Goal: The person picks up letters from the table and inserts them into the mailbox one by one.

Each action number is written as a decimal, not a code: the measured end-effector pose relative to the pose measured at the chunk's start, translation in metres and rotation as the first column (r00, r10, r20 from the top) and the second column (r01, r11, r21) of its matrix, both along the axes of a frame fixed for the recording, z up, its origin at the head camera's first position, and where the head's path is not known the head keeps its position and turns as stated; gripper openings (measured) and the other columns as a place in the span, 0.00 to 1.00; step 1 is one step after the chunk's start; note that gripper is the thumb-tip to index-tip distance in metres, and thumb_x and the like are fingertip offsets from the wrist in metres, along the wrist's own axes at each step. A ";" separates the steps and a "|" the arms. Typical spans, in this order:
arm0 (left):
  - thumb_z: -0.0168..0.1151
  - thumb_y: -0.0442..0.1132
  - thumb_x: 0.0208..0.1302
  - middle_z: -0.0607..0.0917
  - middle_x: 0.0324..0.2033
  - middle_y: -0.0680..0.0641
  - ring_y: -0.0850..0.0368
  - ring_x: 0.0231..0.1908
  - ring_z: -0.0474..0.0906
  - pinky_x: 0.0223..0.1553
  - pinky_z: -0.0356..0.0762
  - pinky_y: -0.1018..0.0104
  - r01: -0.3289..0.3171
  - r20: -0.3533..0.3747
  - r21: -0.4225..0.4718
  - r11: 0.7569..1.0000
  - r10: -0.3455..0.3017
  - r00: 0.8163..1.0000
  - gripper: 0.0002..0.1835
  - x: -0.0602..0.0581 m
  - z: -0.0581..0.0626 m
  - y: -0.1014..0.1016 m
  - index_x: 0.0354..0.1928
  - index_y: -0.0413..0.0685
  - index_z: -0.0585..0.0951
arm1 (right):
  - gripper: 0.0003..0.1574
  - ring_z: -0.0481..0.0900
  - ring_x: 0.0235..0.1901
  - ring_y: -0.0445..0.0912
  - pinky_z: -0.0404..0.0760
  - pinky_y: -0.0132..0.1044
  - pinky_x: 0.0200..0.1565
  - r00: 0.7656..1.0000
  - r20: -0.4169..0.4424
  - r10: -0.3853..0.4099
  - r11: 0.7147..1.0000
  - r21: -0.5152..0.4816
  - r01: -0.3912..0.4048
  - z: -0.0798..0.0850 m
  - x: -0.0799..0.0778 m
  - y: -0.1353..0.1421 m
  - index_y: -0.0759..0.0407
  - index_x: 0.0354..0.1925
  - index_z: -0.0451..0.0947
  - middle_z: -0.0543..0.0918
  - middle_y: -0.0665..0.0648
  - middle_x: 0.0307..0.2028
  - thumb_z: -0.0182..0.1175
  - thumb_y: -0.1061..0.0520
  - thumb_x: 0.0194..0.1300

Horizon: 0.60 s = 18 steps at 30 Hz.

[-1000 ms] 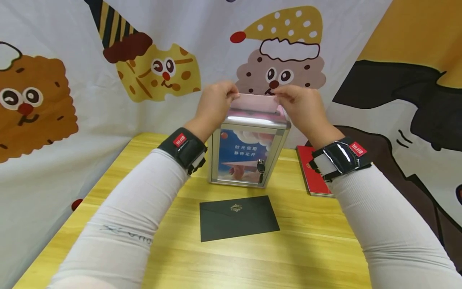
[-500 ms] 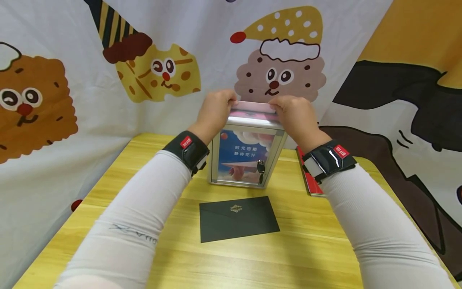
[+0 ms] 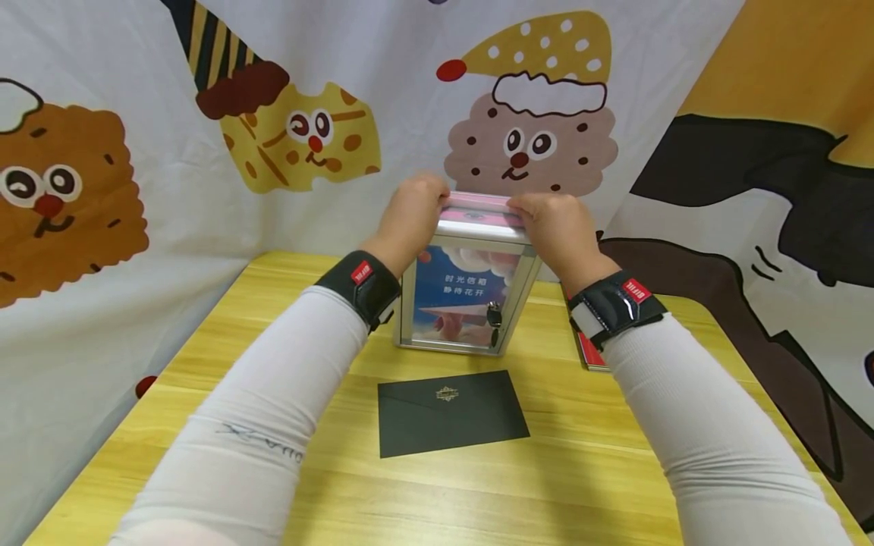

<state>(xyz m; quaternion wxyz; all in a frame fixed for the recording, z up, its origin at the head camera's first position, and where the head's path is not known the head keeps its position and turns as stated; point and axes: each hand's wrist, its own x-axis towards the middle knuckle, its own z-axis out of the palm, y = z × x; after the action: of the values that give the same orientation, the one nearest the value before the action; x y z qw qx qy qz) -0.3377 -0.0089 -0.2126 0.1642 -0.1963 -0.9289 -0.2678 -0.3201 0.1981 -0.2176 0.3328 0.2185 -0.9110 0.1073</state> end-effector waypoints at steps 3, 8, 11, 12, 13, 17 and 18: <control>0.52 0.36 0.73 0.79 0.51 0.42 0.50 0.52 0.74 0.56 0.74 0.64 -0.002 0.021 -0.004 1.000 0.002 1.000 0.14 0.001 0.000 0.001 0.54 0.39 0.78 | 0.11 0.85 0.39 0.56 0.82 0.49 0.42 1.000 -0.003 0.003 1.000 0.007 -0.002 0.000 0.001 0.000 0.61 0.45 0.85 0.86 0.61 0.42 0.57 0.64 0.68; 0.52 0.36 0.73 0.78 0.51 0.43 0.50 0.52 0.74 0.55 0.75 0.64 -0.002 0.024 0.004 1.000 0.002 1.000 0.14 0.003 0.000 0.001 0.55 0.39 0.78 | 0.11 0.85 0.39 0.56 0.82 0.49 0.41 1.000 -0.010 0.001 1.000 0.021 0.000 -0.001 0.001 0.000 0.61 0.46 0.85 0.86 0.61 0.42 0.57 0.63 0.68; 0.52 0.37 0.73 0.78 0.50 0.43 0.51 0.51 0.74 0.54 0.75 0.64 0.000 0.021 0.012 1.000 0.000 1.000 0.14 0.003 -0.001 0.001 0.55 0.39 0.78 | 0.11 0.85 0.39 0.56 0.82 0.50 0.41 1.000 -0.006 -0.010 1.000 0.027 0.010 0.000 0.002 0.000 0.60 0.46 0.84 0.86 0.61 0.42 0.57 0.63 0.69; 0.52 0.37 0.73 0.78 0.50 0.43 0.51 0.51 0.74 0.54 0.76 0.64 0.000 0.020 0.012 1.000 0.000 1.000 0.14 0.003 -0.001 0.001 0.55 0.39 0.78 | 0.12 0.85 0.39 0.57 0.82 0.50 0.41 1.000 -0.001 -0.015 1.000 0.027 0.015 0.000 0.002 0.000 0.60 0.46 0.84 0.86 0.61 0.42 0.57 0.63 0.69; 0.51 0.37 0.73 0.78 0.50 0.43 0.51 0.51 0.74 0.54 0.76 0.64 0.000 0.019 0.010 1.000 0.000 1.000 0.14 0.002 -0.001 0.001 0.55 0.40 0.78 | 0.12 0.85 0.39 0.57 0.82 0.50 0.41 1.000 0.002 -0.019 0.999 0.028 0.019 0.000 0.003 0.000 0.60 0.46 0.84 0.86 0.61 0.42 0.57 0.63 0.69; 0.51 0.37 0.73 0.78 0.50 0.43 0.50 0.52 0.74 0.55 0.75 0.63 -0.004 0.003 0.021 1.000 0.004 1.000 0.14 0.002 -0.003 0.001 0.54 0.39 0.78 | 0.12 0.85 0.40 0.57 0.81 0.50 0.42 1.000 0.003 -0.018 1.000 0.017 0.018 -0.001 0.003 -0.001 0.60 0.46 0.84 0.86 0.61 0.42 0.57 0.63 0.69; 0.52 0.37 0.73 0.78 0.50 0.43 0.50 0.52 0.74 0.54 0.75 0.63 -0.005 -0.002 0.030 1.000 0.005 1.000 0.14 0.002 -0.004 0.001 0.54 0.39 0.78 | 0.12 0.85 0.41 0.57 0.81 0.50 0.43 1.000 0.003 -0.014 1.000 0.012 0.014 -0.002 0.004 0.000 0.60 0.46 0.84 0.86 0.61 0.43 0.57 0.64 0.69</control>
<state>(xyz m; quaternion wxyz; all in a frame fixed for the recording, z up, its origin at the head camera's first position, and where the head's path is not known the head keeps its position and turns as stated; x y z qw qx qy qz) -0.3352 -0.0083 -0.2168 0.1687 -0.1918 -0.9250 -0.2811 -0.3164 0.1978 -0.2192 0.3310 0.2141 -0.9136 0.0999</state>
